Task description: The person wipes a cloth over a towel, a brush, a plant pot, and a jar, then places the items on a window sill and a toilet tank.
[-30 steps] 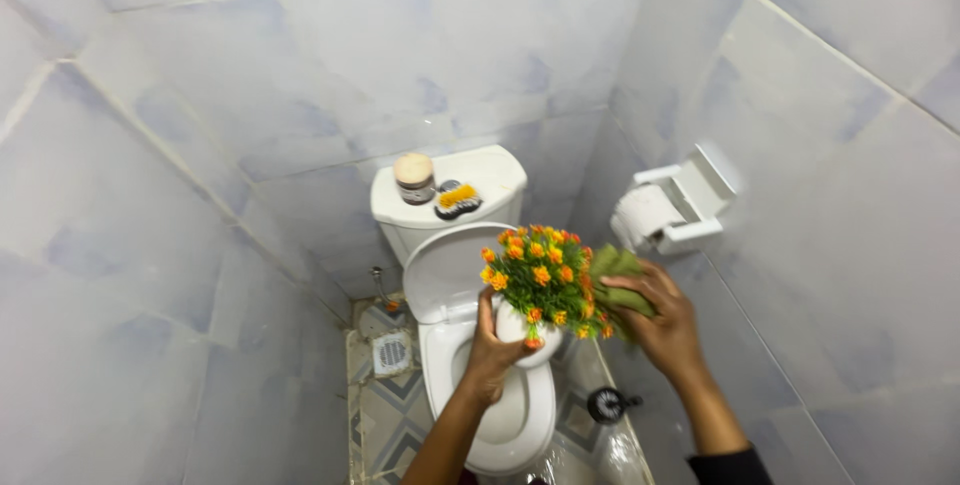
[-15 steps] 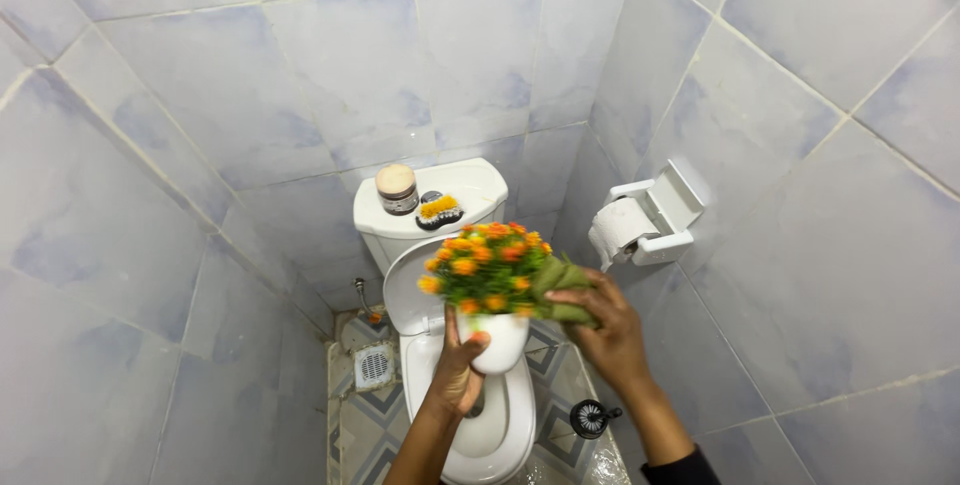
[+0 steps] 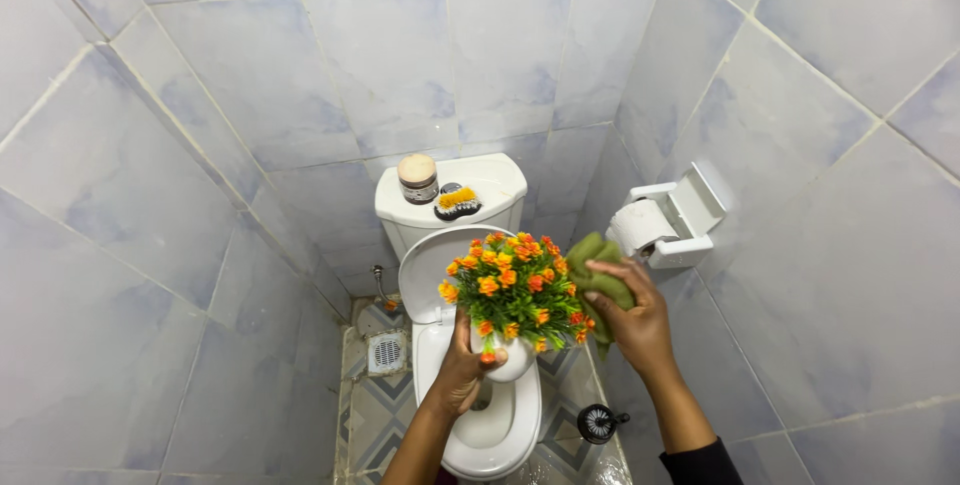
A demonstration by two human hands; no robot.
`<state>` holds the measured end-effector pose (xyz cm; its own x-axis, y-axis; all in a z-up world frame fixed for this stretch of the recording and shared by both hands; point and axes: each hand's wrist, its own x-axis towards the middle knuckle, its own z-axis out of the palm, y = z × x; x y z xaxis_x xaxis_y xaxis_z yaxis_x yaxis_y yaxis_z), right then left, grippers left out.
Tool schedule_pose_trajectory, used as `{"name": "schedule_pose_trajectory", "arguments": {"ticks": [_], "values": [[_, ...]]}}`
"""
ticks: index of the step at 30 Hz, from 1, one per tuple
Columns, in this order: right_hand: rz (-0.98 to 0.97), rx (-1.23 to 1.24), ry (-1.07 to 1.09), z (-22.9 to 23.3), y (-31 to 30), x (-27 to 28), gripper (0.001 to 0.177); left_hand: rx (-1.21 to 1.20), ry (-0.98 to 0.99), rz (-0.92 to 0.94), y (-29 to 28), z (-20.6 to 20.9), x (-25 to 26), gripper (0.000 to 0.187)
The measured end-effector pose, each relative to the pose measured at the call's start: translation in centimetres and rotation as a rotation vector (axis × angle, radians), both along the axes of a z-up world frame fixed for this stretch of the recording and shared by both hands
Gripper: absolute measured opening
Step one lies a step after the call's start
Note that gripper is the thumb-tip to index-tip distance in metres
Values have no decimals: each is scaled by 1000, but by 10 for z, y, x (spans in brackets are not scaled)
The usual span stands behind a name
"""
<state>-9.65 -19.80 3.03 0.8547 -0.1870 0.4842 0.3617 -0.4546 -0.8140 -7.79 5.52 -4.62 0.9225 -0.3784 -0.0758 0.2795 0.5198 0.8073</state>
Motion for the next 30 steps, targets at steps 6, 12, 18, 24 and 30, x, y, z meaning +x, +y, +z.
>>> {"name": "schedule_pose_trajectory", "arguments": {"ticks": [6, 12, 18, 24, 30], "values": [[-5, -84, 270, -39, 1, 16, 41, 79, 18, 71, 26, -1, 5, 123], [-4, 446, 621, -60, 10, 49, 42, 266, 2, 91, 55, 2, 17, 123], [-214, 78, 435, -67, 19, 109, 41, 496, -9, 207, 74, -22, 64, 108], [-152, 74, 516, -25, 54, 166, 36, 497, 141, 341, 97, -50, 140, 99], [-208, -126, 460, -8, 65, 187, 31, 450, 90, 498, 110, -55, 192, 101]]}}
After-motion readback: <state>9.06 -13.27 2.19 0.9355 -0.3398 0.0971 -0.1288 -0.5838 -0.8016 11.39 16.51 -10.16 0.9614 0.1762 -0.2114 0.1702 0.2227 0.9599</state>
